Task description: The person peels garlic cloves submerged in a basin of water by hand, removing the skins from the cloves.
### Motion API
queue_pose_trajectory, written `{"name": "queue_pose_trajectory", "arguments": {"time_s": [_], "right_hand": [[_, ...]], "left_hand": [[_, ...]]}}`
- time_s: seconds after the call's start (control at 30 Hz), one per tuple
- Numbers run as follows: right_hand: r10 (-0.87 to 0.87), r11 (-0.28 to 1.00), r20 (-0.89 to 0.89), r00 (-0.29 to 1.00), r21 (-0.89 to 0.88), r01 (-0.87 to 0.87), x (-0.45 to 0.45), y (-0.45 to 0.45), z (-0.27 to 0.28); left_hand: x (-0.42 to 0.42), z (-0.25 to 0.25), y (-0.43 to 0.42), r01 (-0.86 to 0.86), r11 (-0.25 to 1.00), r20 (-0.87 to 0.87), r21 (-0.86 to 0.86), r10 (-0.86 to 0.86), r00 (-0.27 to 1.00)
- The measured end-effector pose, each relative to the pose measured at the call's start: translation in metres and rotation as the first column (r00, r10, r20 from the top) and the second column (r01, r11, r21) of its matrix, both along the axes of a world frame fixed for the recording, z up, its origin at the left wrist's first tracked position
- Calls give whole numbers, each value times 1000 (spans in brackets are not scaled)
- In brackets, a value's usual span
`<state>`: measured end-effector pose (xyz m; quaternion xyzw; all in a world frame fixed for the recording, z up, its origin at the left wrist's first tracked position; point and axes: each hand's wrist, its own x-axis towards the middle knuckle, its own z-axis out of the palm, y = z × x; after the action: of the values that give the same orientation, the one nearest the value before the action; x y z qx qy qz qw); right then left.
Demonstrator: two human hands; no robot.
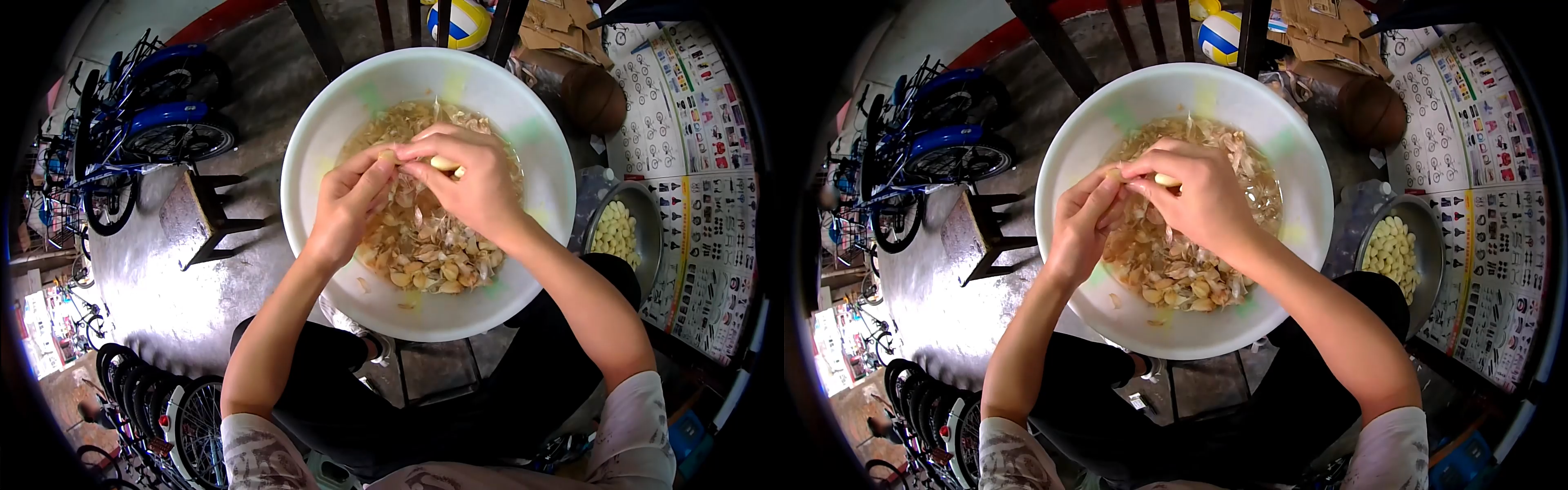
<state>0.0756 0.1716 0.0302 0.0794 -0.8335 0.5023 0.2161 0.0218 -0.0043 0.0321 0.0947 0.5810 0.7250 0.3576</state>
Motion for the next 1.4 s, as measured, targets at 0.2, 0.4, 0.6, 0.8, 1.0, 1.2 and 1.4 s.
{"name": "queue_pose_trajectory", "arguments": {"time_s": [0.2,0.4,0.6,0.8,1.0,1.2,1.4], "right_hand": [[-1,996,-51,999,88,6,2,0,1],[116,993,101,988,-12,-115,-2,9,5],[47,999,55,997,19,-48,-1,7,16],[54,998,43,998,24,-55,4,5,9],[29,1000,-44,999,9,-29,4,2,4],[17,995,-31,999,-101,-20,4,-1,7],[20,985,12,1000,-173,-18,2,-5,7]], "left_hand": [[4,-6,3,-96,990,-314,-107,58,948],[1,-6,3,-165,978,-679,-125,37,733],[3,-1,7,-199,965,-679,-173,29,733],[6,-3,6,-221,956,-710,-191,21,704],[9,-1,7,-251,951,-774,-180,21,633],[14,-3,9,-256,957,-662,-139,103,742],[22,3,12,-277,955,-324,-109,229,918]]}}
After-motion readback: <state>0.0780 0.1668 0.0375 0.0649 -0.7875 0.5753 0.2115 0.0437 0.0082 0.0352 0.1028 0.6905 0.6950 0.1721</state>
